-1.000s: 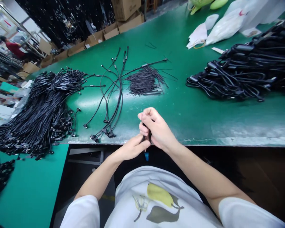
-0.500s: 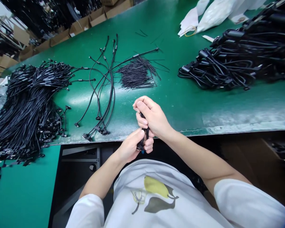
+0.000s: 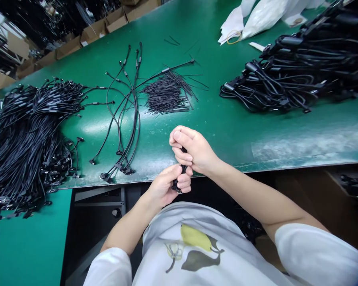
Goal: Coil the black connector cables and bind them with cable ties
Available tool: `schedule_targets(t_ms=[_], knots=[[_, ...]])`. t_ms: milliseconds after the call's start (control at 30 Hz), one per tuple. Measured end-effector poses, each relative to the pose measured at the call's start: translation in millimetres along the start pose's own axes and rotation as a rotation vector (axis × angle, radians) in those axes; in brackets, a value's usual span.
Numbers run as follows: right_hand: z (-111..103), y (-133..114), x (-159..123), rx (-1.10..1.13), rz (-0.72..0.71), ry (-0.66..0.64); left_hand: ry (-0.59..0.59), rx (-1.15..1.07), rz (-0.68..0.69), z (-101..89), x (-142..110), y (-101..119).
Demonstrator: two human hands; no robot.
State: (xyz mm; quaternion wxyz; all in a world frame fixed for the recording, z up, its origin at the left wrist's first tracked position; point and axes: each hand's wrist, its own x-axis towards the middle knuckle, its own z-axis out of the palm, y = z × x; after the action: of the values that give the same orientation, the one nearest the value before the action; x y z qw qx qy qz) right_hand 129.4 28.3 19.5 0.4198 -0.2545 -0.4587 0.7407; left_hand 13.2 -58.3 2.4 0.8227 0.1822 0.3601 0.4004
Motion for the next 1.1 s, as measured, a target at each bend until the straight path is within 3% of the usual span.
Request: schedule_targets(t_ms=[100, 200, 233, 300, 400, 500, 600, 667, 800, 833, 867, 933, 967, 1033, 1100], knots=[[-16.2, -11.4, -5.4, -0.607, -0.266, -0.005, 0.125, 0.352, 0.187, -8.8, 1.7, 6.4], [-28.2, -20.3, -16.7, -1.280, -0.492, -0.242, 0.258, 0.995, 0.429, -19.0, 1.9, 13.8], [-30.3, -21.1, -20.5, -1.450, -0.472, -0.359, 0.266, 1.203, 0.490, -22.2, 2.0, 14.9], [-32.7, -20.6, -25.6, -1.659, -0.299, -0.558, 0.222, 1.554, 0.588, -27.7, 3.0, 14.7], [-34.7, -19.1, -26.0, -1.621, -0.028, -0.721, 0.114, 1.886, 0.707, -32.8, 5.5, 12.9], [-35.5, -16.5, -23.5, -1.601, -0.049, -0.714, 0.072, 1.926, 0.753, -32.1, 6.5, 17.8], [-33.7, -11.1, -23.4, -1.718, -0.114, -0.699, 0.026, 1.746, 0.568, -27.7, 6.5, 27.4], [-32.7, -11.9, -19.9, -1.726, -0.061, -0.711, 0.025, 1.591, 0.408, -26.6, 8.3, 31.8], [-46.8, -42.0, 22.5, -1.354, 0.111, -0.885, 0.098, 1.180, 0.204, -35.1, 17.3, 32.3], [-55.7, -54.1, 42.6, -1.259, 0.114, -0.838, 0.127, 1.048, 0.187, -38.5, 19.7, 31.3], [-66.7, -66.3, 65.7, -1.225, 0.112, -0.687, 0.159, 0.920, 0.188, -41.8, 21.9, 29.8], [-93.0, -87.4, 115.6, -1.404, 0.076, -0.031, 0.225, 0.714, 0.226, -46.6, 25.3, 26.0], [-106.8, -94.9, 139.3, -1.456, 0.069, 0.139, 0.250, 0.645, 0.248, -47.8, 26.5, 23.8], [-131.9, -102.9, 178.7, -1.507, 0.068, 0.320, 0.279, 0.554, 0.275, -48.2, 28.3, 19.8], [-149.4, -102.9, 204.6, -1.529, 0.089, 0.392, 0.286, 0.479, 0.296, -47.8, 30.0, 17.5]])
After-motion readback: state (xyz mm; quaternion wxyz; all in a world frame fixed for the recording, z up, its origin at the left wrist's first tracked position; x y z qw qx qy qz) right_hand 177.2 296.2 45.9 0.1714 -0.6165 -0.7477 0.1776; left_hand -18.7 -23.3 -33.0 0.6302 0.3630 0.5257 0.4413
